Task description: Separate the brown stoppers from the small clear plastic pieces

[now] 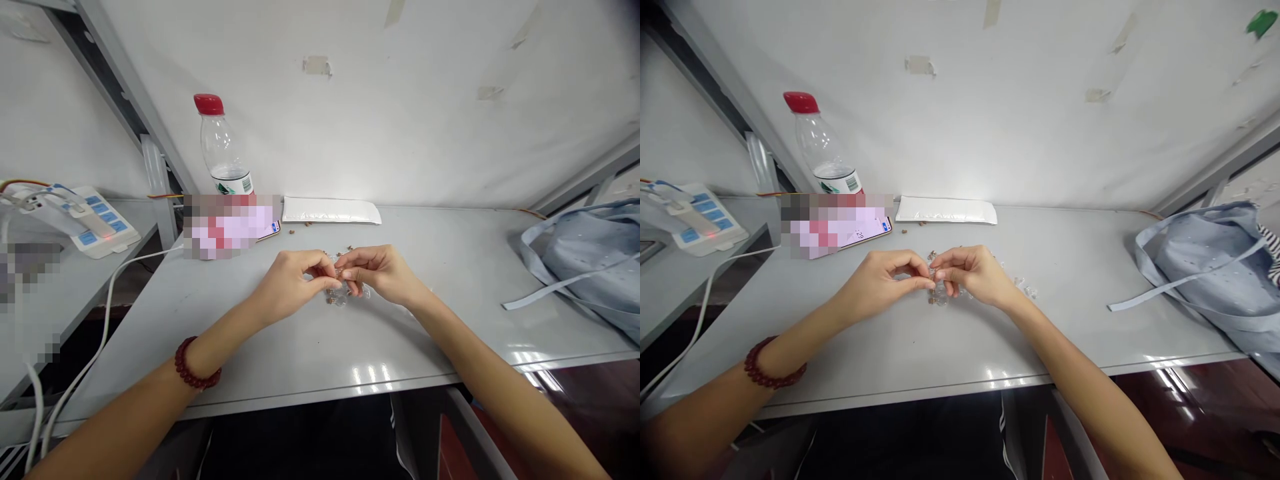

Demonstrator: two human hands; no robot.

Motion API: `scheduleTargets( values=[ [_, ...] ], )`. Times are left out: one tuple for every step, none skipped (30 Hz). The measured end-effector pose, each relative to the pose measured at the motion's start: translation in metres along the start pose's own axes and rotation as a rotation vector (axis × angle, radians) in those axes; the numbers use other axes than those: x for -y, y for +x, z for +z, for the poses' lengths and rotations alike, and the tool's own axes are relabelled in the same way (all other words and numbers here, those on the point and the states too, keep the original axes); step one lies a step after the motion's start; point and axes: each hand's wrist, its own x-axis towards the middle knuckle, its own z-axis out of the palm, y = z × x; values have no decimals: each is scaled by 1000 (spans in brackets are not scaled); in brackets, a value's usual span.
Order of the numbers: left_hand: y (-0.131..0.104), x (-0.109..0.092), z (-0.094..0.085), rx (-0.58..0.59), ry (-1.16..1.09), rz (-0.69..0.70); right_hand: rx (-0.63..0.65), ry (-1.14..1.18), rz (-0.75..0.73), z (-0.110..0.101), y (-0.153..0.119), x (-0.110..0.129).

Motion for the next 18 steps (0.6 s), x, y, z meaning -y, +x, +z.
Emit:
scheduleTargets(
  values=[
    [0,0,-1,3,2,-2,-8,-7,-6,-1,0,0],
    [0,-1,-1,2,7,-3,-20,-13,-14,-3,0,1],
    [-1,-1,-2,-1,11,-2,-35,-18,-22,-4,0,1],
    [-1,-2,-2,-6,13,-1,-49,-23,-25,-6,0,1],
    [-1,-2,-2,-10,12,2,-56,-27,-26,-7,0,1],
    [-1,-2,-2,-15,9,5,-53,-32,-22,-7,-1,1],
    [-1,-3,-2,-18,6,7,-44,-37,-17,-7,-1,2],
    [-1,-3,-2,-19,2,6,-29,-43,-11,-7,-1,2],
    [-1,-3,-1,-18,-2,3,-15,-49,-5,-6,-2,3],
    [-1,-3,0,-15,-6,-4,-4,-54,-3,-4,-2,3],
    [0,-3,0,-10,-12,-13,4,-57,-2,-3,-3,4],
    [0,-3,0,-2,-19,-23,11,-61,-1,-2,-3,4],
    [0,-2,1,8,-29,-30,18,-66,0,-1,-3,4],
    [0,-2,0,21,-39,-35,28,-71,1,0,-4,4],
    [0,-1,0,34,-46,-33,40,-76,1,0,-4,4],
    [0,-1,0,43,-45,-24,54,-77,0,1,-4,4],
    [0,0,-1,44,-31,-9,68,-71,-3,1,-5,3],
    [0,1,-1,39,-6,11,84,-59,-6,1,-5,2]
  ],
)
